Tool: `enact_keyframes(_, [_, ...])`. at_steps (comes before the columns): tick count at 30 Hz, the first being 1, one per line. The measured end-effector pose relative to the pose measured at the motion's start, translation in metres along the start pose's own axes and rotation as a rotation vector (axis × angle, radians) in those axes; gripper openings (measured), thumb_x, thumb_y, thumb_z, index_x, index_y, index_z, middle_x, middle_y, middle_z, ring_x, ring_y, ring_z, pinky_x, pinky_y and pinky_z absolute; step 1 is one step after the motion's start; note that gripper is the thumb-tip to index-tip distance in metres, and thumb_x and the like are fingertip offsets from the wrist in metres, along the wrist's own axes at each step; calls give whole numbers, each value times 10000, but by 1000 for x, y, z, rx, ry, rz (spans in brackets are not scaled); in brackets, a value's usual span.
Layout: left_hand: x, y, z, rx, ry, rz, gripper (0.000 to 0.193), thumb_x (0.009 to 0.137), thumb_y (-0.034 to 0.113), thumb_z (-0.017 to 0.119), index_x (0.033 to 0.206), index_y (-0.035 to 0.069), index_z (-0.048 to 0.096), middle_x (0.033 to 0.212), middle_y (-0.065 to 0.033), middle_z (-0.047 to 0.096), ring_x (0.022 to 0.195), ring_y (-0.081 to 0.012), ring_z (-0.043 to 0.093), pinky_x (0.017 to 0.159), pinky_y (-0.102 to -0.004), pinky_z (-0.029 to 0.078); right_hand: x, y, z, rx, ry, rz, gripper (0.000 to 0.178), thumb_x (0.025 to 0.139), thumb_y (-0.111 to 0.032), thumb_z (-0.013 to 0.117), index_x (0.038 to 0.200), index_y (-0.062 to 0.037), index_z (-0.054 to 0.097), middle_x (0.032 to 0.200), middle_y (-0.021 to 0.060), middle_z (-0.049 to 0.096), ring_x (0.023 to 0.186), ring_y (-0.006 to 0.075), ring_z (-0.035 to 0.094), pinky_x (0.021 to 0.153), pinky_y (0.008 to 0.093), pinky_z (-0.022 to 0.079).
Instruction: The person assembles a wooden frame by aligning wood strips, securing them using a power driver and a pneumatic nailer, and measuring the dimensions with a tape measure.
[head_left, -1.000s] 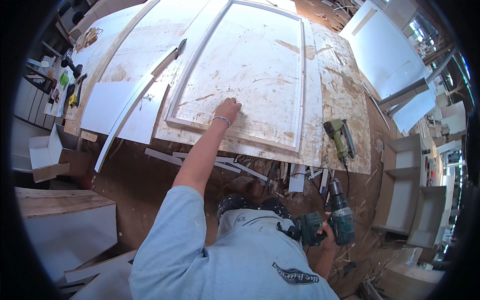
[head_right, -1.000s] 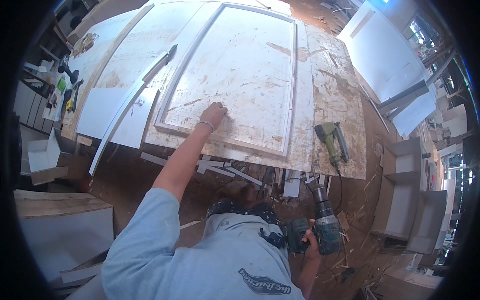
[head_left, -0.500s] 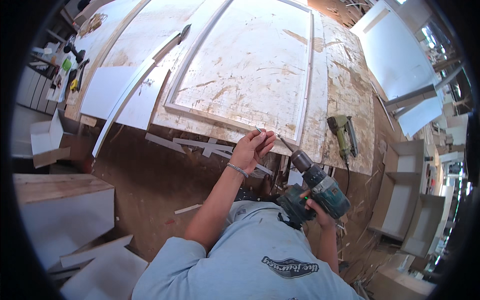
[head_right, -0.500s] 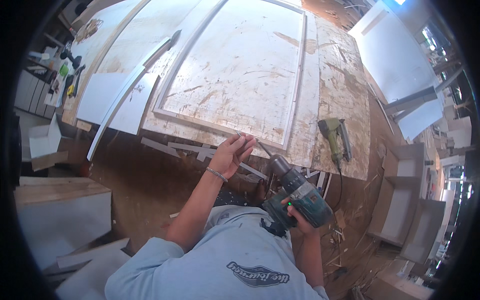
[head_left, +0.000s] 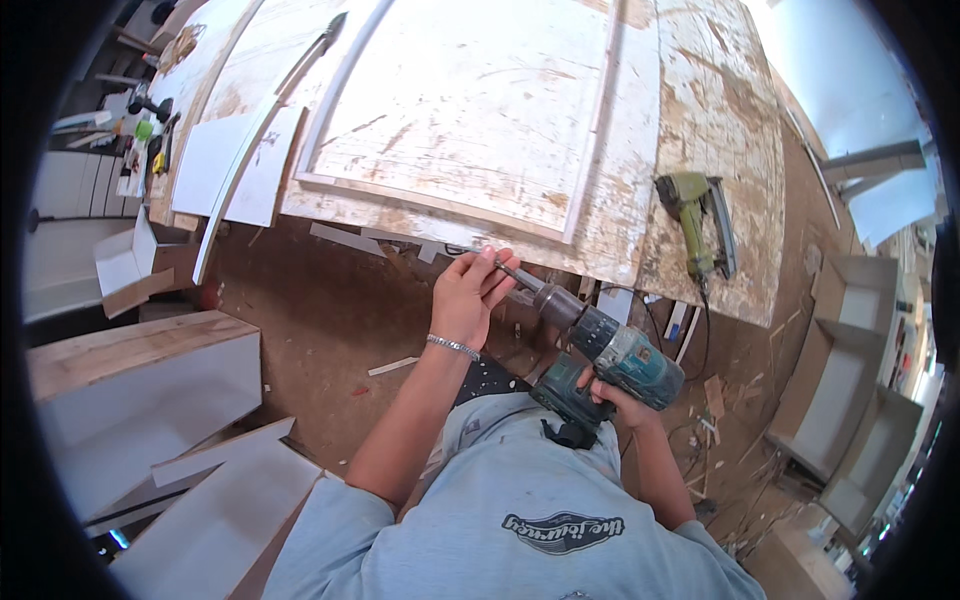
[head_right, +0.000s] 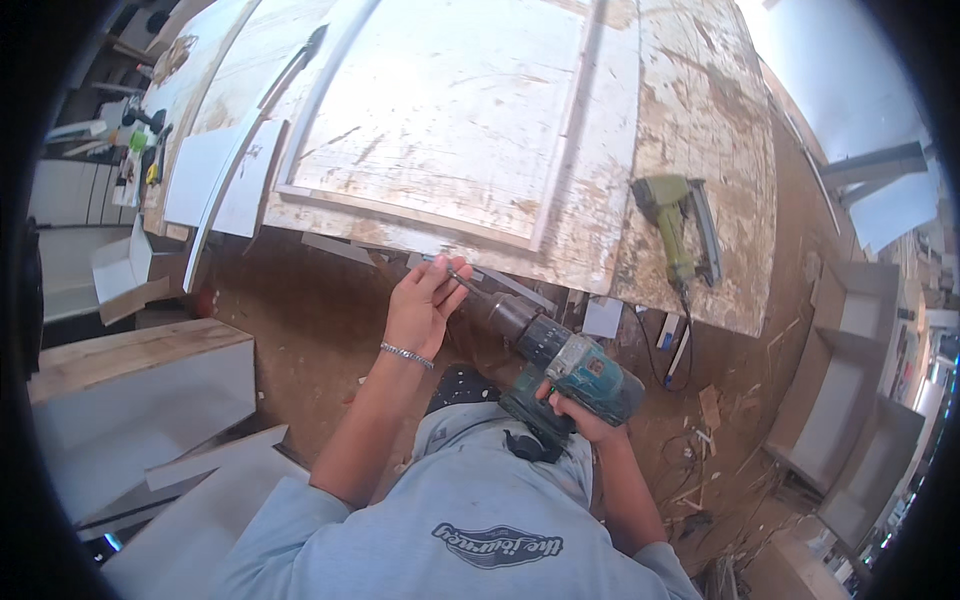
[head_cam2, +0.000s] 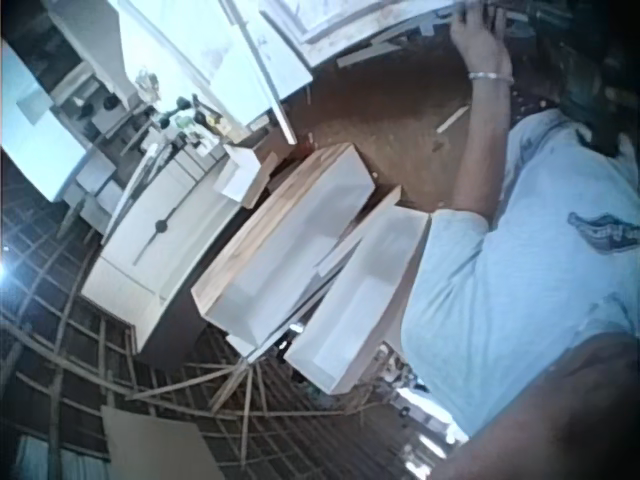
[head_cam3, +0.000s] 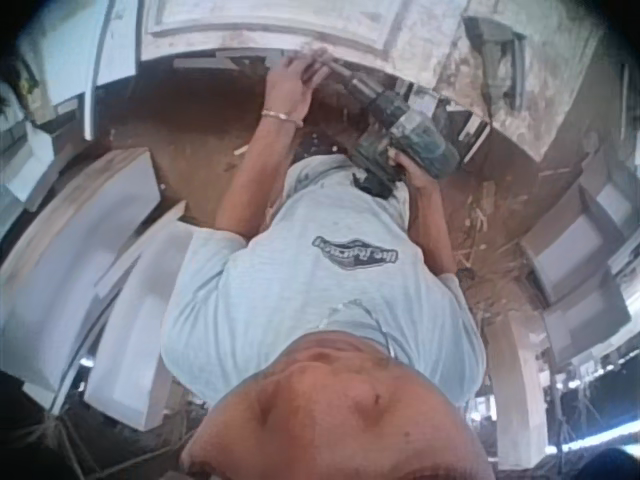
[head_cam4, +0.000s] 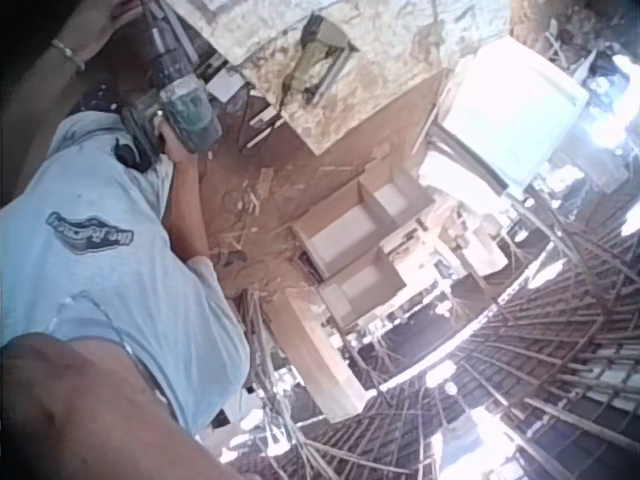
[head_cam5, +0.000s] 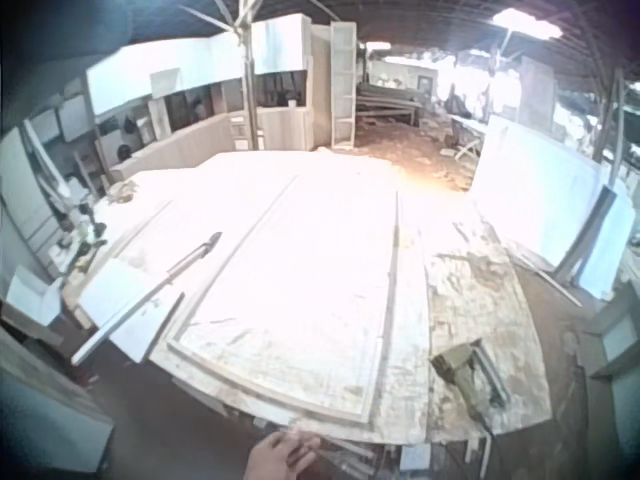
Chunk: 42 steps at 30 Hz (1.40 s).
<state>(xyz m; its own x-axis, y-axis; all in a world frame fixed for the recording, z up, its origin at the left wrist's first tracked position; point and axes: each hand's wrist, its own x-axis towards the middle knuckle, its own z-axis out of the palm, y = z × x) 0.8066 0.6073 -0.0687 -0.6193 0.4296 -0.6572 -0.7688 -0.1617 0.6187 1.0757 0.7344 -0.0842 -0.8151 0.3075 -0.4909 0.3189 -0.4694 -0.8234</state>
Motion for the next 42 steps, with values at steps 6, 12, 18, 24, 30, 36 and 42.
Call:
enact_keyframes(6, [-6,-44,41,-18,85,44,168,1017,176,621,1100,30,616,1191,-129,686,1122,-219,681,892,-300,589,-16,-12,-43,27,-24,53,85,857,-46,658,935,-53,690,901,4,689,701,71,569,649,245,473])
enact_keyframes(12, [-4,-59,80,287,-17,26,185,1029,171,601,1143,26,583,1187,-117,676,1104,-202,679,880,-286,599,-26,9,-85,90,-12,76,236,817,-79,676,1045,-17,679,832,33,664,660,87,557,624,249,459])
enact_keyframes(18, [2,-116,96,-77,-97,-73,238,1042,222,579,1240,90,573,1310,-58,624,1221,-180,610,897,-268,591,-37,29,-109,431,13,68,325,854,-118,708,1135,25,628,790,29,584,619,97,510,585,252,418])
enact_keyframes(24, [25,-94,95,542,-368,-82,360,1005,213,647,1282,9,543,1293,-173,630,1150,-267,658,927,-340,572,-47,46,-118,644,75,7,353,820,-152,703,1101,32,596,698,27,531,572,113,490,565,278,411])
enact_keyframes(30, [120,-47,53,1842,-557,1075,332,824,142,793,1117,35,677,1028,-114,646,1011,-315,596,892,-425,496,-57,59,-109,722,156,-98,351,767,-90,690,1069,68,602,672,62,556,557,119,511,553,280,426])
enact_keyframes(36, [139,-35,10,1816,-708,971,301,781,141,794,1052,46,704,1059,-106,643,1024,-326,584,903,-431,486,-59,69,-114,761,79,13,385,789,-150,689,1100,56,589,674,47,531,543,134,502,540,289,429])
enact_keyframes(42, [124,-22,-1,1898,-773,965,308,763,71,753,1062,51,683,1092,-103,644,1031,-327,590,889,-431,493,-28,73,-122,667,16,186,335,782,-113,658,1060,68,619,620,39,522,504,138,514,515,279,415])
